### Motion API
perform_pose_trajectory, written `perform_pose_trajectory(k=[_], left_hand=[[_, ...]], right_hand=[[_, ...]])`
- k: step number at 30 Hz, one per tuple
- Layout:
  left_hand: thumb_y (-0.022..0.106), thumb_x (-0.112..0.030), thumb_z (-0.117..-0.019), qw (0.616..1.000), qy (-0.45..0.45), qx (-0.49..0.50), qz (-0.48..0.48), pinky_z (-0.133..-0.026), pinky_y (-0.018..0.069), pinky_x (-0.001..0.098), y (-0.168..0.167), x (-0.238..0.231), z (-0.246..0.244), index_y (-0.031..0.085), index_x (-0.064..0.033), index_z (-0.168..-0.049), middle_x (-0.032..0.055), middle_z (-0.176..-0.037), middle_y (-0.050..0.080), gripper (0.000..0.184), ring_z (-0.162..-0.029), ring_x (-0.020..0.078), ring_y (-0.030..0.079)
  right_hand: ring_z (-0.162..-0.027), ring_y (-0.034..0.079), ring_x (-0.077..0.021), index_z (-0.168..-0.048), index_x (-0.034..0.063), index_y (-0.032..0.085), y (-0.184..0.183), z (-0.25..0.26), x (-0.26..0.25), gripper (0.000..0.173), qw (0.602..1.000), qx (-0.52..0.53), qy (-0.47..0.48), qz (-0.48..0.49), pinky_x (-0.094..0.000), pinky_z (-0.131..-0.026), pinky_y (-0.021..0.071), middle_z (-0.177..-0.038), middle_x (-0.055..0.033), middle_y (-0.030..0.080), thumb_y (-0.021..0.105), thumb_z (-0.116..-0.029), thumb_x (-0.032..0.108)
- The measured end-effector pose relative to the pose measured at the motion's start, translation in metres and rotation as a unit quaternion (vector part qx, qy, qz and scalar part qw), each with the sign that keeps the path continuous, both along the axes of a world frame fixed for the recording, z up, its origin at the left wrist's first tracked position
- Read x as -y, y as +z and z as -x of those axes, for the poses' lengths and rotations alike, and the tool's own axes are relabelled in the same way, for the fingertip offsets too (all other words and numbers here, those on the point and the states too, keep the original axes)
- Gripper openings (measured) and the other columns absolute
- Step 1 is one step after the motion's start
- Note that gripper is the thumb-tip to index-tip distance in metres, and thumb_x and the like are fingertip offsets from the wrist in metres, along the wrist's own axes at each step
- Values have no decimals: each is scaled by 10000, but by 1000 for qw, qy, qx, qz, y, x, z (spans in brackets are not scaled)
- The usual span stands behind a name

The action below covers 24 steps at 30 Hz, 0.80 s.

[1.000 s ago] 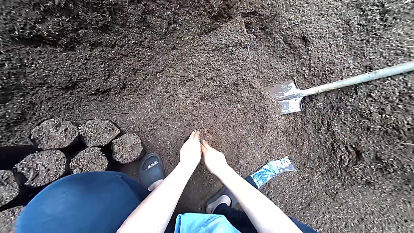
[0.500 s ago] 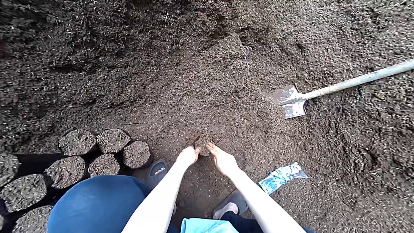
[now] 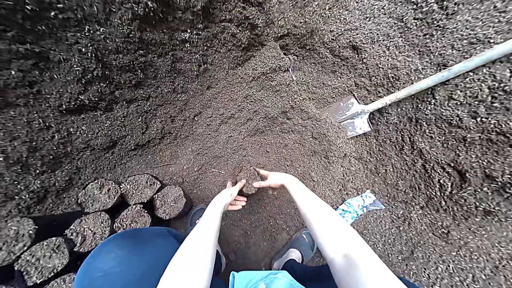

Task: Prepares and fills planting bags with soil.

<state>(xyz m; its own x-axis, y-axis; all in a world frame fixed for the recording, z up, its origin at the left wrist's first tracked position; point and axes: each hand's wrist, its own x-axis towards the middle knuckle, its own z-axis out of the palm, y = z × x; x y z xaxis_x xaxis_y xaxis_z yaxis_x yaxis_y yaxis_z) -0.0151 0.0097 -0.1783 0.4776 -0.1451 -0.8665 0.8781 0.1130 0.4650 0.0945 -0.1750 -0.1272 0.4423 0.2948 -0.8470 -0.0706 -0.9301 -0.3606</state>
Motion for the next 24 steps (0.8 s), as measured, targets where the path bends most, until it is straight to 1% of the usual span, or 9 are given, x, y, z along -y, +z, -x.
perform_pose_trajectory(k=[5, 7, 9, 13, 14, 16, 18, 21, 24], left_hand=[[424, -466, -1106, 999, 17, 44, -2, -793, 587, 360, 5, 16, -5, -51, -193, -1648, 253, -1164, 667, 771, -878, 241, 722], [451, -374, -1116, 998, 30, 44, -21, -741, 595, 333, 7, 22, -10, -2, -180, -1638, 252, -1189, 639, 718, -826, 222, 720], [465, -321, -1117, 998, 27, 37, -51, -740, 619, 344, 9, 29, -14, 43, -166, -1632, 259, -1249, 614, 683, -834, 239, 737], [397, -385, -1128, 994, 105, 23, -14, -782, 628, 418, 17, 37, -2, 28, -174, -1641, 285, -1253, 635, 666, -911, 310, 749], [369, -438, -1125, 987, 157, -1, 40, -837, 607, 429, 20, 39, 4, 35, -184, -1641, 290, -1263, 638, 665, -975, 329, 734], [324, -522, -1109, 962, 232, -36, 141, -939, 576, 405, 22, 44, 16, 37, -178, -1636, 277, -1308, 633, 691, -1086, 321, 710], [334, -493, -1113, 944, 286, -27, 165, -930, 582, 360, 20, 54, 19, -11, -186, -1637, 277, -1306, 638, 698, -1063, 299, 725], [375, -341, -1132, 914, 377, -16, 147, -868, 615, 364, 19, 64, 9, 20, -186, -1643, 294, -1442, 505, 642, -1048, 333, 719], [410, -236, -1130, 905, 409, -24, 112, -863, 620, 375, 20, 72, 0, 42, -176, -1640, 272, -1566, 353, 631, -1120, 351, 685]], right_hand=[[-899, 663, -281, -1656, 170, 118, -4, 0, -15, 866, 999, 3, 16, 31, -424, -839, 538, -1325, -228, 604, 625, -1014, 453], [-1057, 667, -344, -1651, 147, 152, -7, 1, -18, 851, 995, 46, 63, 57, -500, -933, 528, -1390, -241, 573, 631, -1013, 445], [-1315, 564, -397, -1647, 149, 196, -6, 1, -20, 857, 985, 79, 120, 98, -605, -1094, 424, -1476, -230, 533, 647, -994, 473], [-1404, 455, -449, -1644, 149, 221, 14, -24, -24, 842, 987, 39, 149, 47, -669, -1119, 347, -1534, -256, 462, 707, -973, 301], [-1377, 472, -453, -1651, 209, 209, 18, -32, -26, 777, 994, 3, 105, 23, -673, -1069, 384, -1545, -240, 453, 638, -1011, 309], [-1331, 497, -436, -1633, 302, 269, 11, -41, -33, 658, 998, -66, 21, 4, -649, -1032, 406, -1548, -200, 454, 473, -1055, 540], [-1316, 531, -394, -1581, 243, 410, 9, -44, -45, 731, 996, -72, 24, 42, -598, -1067, 409, -1508, -194, 507, 442, -1001, 687], [-1294, 553, -374, -1527, 142, 484, 0, -45, -50, 662, 987, -25, 157, 31, -578, -1068, 407, -1437, -231, 555, 456, -1041, 591], [-1400, 487, -407, -1539, 177, 482, -16, -45, -40, 599, 959, 67, 274, 13, -661, -1142, 335, -1471, -209, 555, 432, -1068, 543]])
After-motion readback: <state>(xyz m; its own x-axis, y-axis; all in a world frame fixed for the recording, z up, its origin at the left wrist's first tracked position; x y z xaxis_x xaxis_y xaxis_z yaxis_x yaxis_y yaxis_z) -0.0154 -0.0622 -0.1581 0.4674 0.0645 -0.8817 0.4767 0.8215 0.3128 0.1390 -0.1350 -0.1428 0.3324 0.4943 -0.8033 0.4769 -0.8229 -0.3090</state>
